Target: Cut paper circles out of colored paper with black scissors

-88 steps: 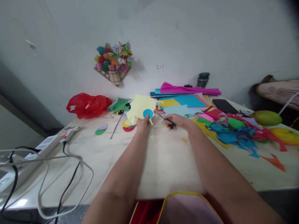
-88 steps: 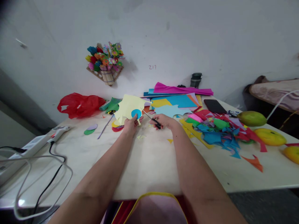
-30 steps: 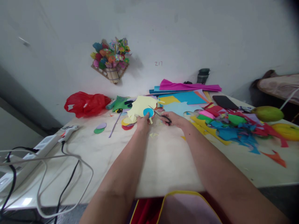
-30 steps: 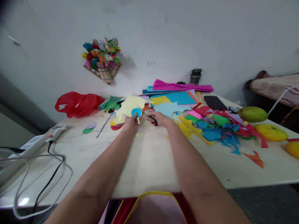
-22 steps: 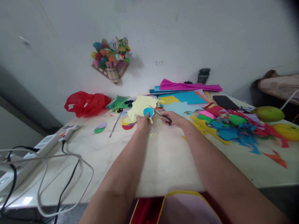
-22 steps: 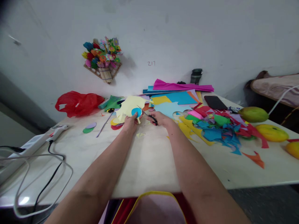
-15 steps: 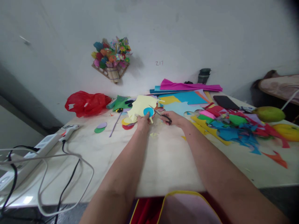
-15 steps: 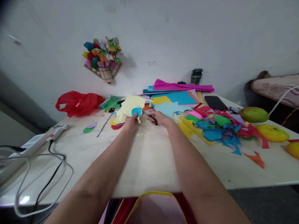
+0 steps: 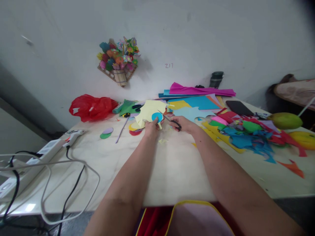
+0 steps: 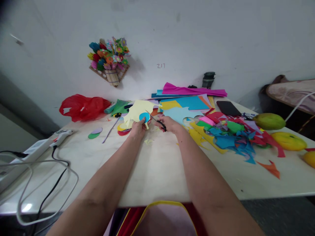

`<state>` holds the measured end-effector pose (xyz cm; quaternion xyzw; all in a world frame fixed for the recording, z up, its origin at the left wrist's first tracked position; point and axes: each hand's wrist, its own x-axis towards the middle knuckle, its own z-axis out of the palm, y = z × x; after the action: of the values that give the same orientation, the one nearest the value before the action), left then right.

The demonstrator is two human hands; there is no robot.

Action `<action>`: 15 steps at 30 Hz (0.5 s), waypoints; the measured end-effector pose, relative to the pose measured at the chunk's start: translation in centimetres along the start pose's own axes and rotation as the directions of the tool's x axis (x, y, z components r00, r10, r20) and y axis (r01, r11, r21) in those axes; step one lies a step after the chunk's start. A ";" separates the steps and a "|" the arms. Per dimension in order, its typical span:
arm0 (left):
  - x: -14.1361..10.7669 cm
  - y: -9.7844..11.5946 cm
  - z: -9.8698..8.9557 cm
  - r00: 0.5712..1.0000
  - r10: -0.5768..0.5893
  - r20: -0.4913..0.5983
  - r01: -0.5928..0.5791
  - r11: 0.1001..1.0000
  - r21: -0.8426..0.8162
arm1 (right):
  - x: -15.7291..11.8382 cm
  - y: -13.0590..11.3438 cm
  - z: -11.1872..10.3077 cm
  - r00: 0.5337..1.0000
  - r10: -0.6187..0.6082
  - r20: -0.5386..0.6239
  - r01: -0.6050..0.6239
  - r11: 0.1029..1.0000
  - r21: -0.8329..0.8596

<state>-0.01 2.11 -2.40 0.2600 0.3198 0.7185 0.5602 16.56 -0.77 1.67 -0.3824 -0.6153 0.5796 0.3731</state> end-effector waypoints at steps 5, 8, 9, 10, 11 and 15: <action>-0.5 0.7 0.4 0.999 -0.035 0.021 0.035 0.999 0.032 | 0.0 0.3 -0.1 0.999 0.006 -0.043 -0.008 0.999 -0.048; -0.7 1.0 0.4 0.998 -0.048 0.035 0.046 0.998 0.042 | 0.0 0.4 -0.2 0.998 0.027 -0.060 -0.030 0.998 -0.051; -0.7 1.0 0.4 0.998 -0.051 0.036 0.049 0.997 0.053 | 0.0 0.4 -0.2 0.997 0.032 -0.063 -0.036 0.998 -0.053; -0.7 1.1 0.4 0.998 -0.055 0.040 0.052 0.996 0.067 | 0.0 0.4 -0.2 0.997 0.036 -0.064 -0.040 0.998 -0.058; -0.7 1.1 0.4 0.997 -0.060 0.047 0.056 0.995 0.078 | -0.1 0.4 -0.2 0.997 0.038 -0.067 -0.042 0.997 -0.063; -0.8 0.9 0.3 0.993 -0.086 0.081 0.081 0.995 0.057 | -0.1 0.5 -0.3 0.997 0.031 -0.076 -0.038 0.995 -0.091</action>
<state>-0.24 1.26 -1.53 0.2912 0.3260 0.6740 0.5956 16.93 -0.73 1.18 -0.4311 -0.6203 0.5424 0.3677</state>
